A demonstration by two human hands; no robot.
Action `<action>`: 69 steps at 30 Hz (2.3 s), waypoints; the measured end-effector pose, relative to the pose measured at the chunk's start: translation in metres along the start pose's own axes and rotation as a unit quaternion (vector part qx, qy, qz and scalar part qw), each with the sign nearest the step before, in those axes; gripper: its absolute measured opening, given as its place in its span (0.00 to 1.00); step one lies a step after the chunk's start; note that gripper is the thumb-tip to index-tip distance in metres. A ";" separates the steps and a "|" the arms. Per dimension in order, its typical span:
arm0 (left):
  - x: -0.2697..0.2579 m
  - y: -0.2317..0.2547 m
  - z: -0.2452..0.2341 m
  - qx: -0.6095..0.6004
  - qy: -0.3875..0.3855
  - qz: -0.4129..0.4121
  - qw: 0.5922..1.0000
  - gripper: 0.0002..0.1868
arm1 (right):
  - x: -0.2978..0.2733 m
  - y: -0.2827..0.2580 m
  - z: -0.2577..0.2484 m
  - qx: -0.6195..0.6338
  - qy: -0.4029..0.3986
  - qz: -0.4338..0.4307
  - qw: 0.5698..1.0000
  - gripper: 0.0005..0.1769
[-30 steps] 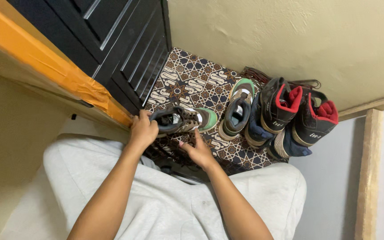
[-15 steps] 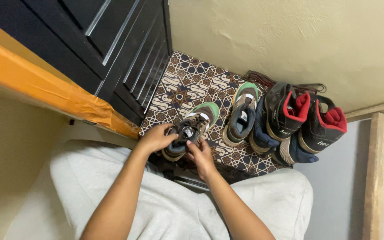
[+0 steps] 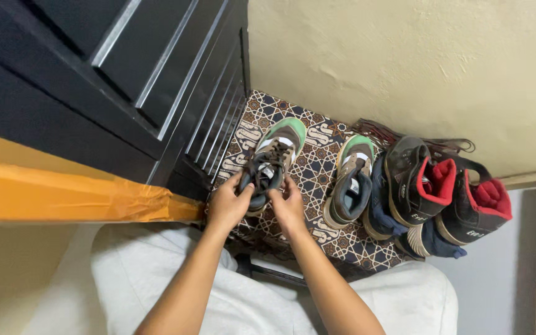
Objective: The person removes the laces from a pair of green and brown sneakers, then re-laces them through the eyelets and ties the laces. The shoes remain on a patterned mat next to other footwear.
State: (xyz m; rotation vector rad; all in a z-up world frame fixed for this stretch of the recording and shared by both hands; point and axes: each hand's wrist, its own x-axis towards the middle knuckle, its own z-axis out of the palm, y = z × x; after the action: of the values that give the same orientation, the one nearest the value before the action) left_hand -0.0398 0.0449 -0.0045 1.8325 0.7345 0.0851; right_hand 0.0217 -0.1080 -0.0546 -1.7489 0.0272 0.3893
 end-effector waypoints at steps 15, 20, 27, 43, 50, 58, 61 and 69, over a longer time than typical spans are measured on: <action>0.077 -0.024 0.020 -0.062 0.030 0.059 0.996 0.54 | 0.123 -0.004 0.051 -0.052 0.017 0.045 0.997 0.27; 0.080 -0.021 0.015 -0.033 0.053 0.091 0.994 0.53 | 0.108 -0.015 0.059 0.014 -0.015 0.019 1.000 0.30; 0.061 -0.013 0.033 0.018 0.170 0.149 0.974 0.47 | 0.092 -0.035 0.061 0.038 -0.028 0.017 0.999 0.34; 0.024 0.031 0.027 0.134 0.212 0.316 0.915 0.30 | 0.076 -0.020 0.012 0.002 0.032 -0.030 0.999 0.29; 0.003 0.041 0.058 0.026 0.103 0.310 0.945 0.23 | 0.021 -0.022 -0.047 0.017 0.095 -0.084 0.992 0.25; -0.018 0.045 0.096 -0.045 -0.011 0.287 0.957 0.20 | 0.002 -0.047 -0.100 -0.019 0.163 -0.117 0.979 0.26; -0.024 0.040 0.113 -0.046 -0.047 0.295 0.953 0.21 | -0.012 -0.057 -0.120 -0.127 0.192 -0.158 0.960 0.26; -0.020 0.027 0.155 -0.012 -0.160 0.211 0.964 0.27 | -0.071 -0.052 -0.124 -0.245 0.199 -0.194 0.929 0.26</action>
State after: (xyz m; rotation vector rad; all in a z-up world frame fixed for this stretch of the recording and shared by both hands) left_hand 0.0170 -0.0993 -0.0360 1.8951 0.1102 0.0719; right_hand -0.0030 -0.2293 0.0338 -2.2431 -0.1352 -0.2802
